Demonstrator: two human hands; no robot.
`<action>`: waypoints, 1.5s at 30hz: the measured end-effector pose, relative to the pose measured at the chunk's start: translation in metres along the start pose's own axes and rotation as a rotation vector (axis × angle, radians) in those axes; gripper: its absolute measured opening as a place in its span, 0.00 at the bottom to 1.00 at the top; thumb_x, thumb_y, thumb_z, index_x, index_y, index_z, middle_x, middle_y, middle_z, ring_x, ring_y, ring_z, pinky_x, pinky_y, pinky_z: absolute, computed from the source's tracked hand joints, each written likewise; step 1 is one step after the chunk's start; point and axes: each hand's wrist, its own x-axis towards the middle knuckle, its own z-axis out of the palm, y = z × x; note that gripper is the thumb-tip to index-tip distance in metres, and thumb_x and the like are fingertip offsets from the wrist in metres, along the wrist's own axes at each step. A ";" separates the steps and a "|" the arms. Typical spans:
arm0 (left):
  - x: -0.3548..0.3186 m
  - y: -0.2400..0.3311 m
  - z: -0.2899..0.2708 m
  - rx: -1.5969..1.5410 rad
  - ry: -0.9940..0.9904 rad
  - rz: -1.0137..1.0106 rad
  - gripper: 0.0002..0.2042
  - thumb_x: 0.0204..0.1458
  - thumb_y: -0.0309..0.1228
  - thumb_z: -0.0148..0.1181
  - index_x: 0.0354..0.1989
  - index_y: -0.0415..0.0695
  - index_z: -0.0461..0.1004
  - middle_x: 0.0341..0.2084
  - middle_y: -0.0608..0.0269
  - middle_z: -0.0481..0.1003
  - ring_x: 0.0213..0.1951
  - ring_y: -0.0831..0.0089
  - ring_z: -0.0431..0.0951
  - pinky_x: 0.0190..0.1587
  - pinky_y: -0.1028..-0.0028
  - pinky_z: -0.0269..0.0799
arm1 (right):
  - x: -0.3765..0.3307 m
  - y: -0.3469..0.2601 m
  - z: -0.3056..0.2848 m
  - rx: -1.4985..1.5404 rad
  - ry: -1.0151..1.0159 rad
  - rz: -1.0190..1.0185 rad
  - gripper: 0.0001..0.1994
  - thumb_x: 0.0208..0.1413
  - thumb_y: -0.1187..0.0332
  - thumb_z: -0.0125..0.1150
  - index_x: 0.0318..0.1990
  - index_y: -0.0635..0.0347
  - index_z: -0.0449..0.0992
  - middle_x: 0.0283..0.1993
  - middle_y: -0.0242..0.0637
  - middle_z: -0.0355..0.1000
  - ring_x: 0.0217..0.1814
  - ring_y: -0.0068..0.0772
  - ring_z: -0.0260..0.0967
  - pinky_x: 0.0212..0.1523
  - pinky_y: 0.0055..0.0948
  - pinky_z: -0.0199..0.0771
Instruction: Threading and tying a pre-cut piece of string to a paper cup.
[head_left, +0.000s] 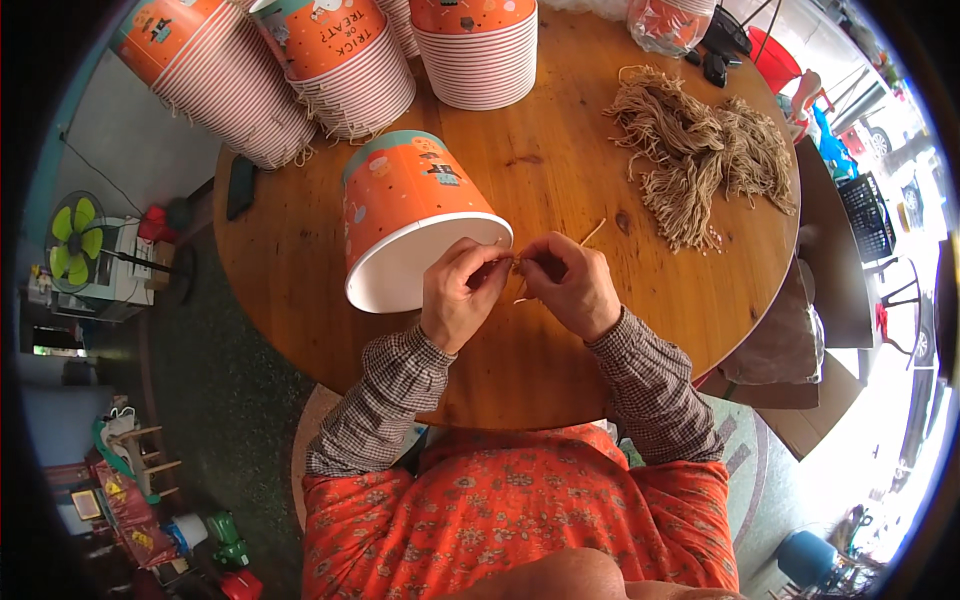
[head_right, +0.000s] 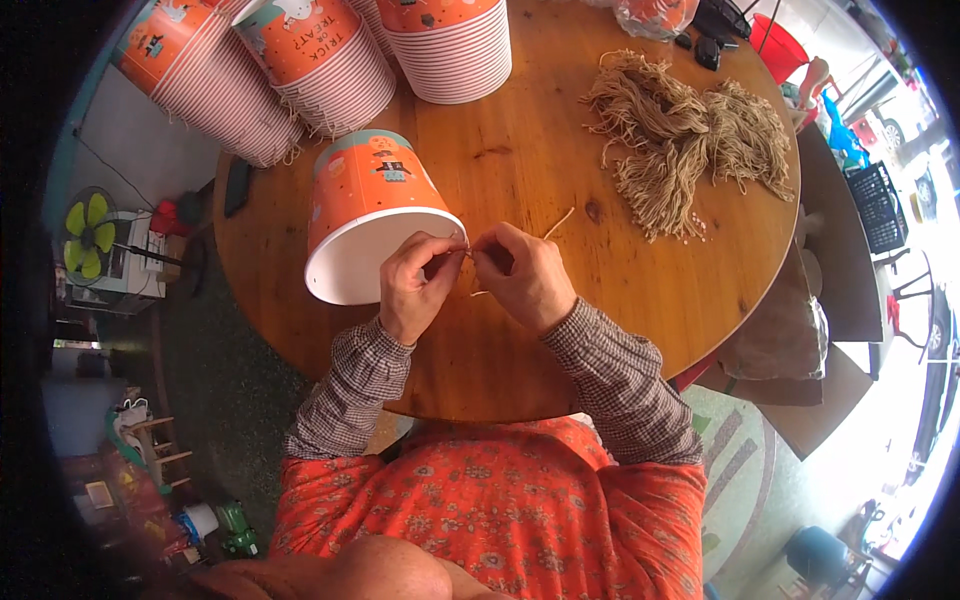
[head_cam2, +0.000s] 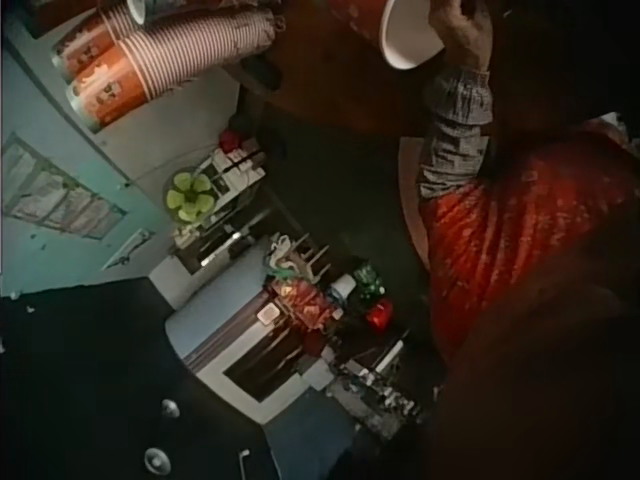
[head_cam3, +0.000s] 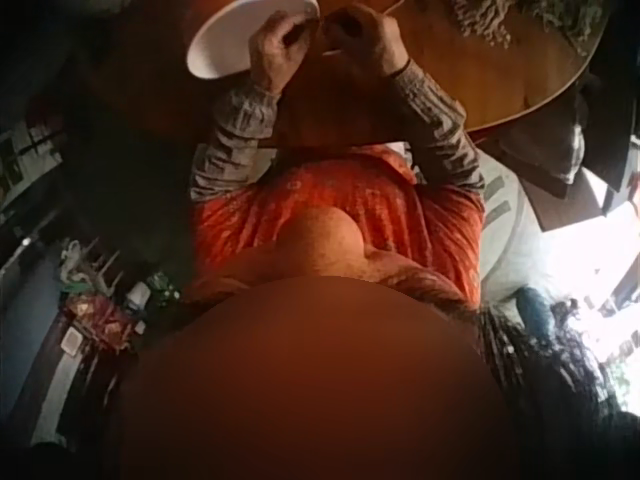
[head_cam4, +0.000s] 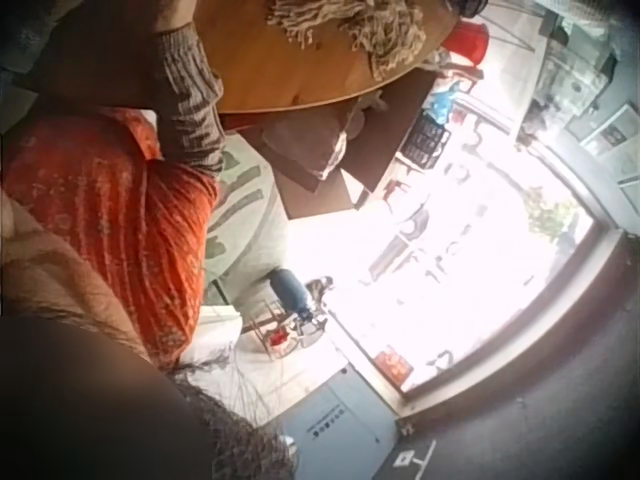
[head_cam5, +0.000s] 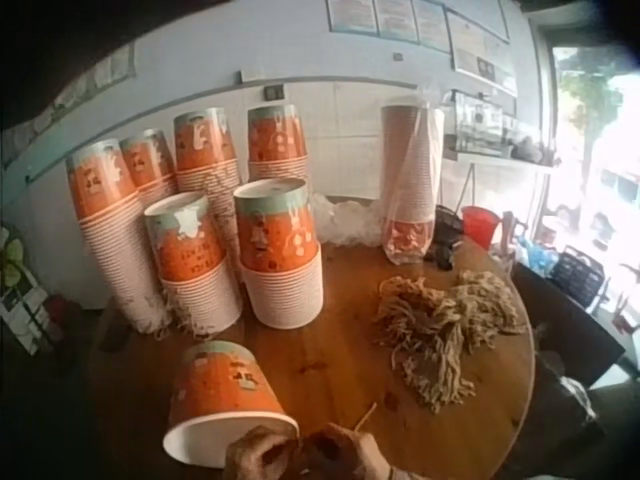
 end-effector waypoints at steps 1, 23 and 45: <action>0.000 0.001 0.000 0.057 0.011 0.039 0.06 0.46 0.20 0.64 0.33 0.40 0.76 0.24 0.60 0.73 0.23 0.72 0.75 0.27 0.76 0.71 | 0.000 0.000 0.001 0.001 -0.001 0.000 0.07 0.52 0.75 0.61 0.37 0.68 0.74 0.28 0.36 0.75 0.28 0.20 0.74 0.29 0.21 0.75; 0.005 -0.013 -0.018 -1.274 -0.365 -0.927 0.06 0.57 0.30 0.56 0.37 0.40 0.74 0.23 0.74 0.66 0.17 0.85 0.55 0.21 0.84 0.51 | 0.008 0.000 0.000 0.556 -0.162 0.224 0.05 0.60 0.72 0.55 0.40 0.64 0.73 0.33 0.33 0.75 0.27 0.19 0.72 0.26 0.19 0.72; 0.000 -0.008 -0.008 -1.077 -0.266 -0.825 0.07 0.57 0.28 0.56 0.41 0.40 0.75 0.31 0.70 0.74 0.21 0.88 0.59 0.22 0.85 0.53 | 0.006 0.002 -0.005 0.487 -0.120 0.177 0.04 0.59 0.72 0.56 0.38 0.63 0.72 0.29 0.30 0.72 0.25 0.19 0.72 0.22 0.18 0.70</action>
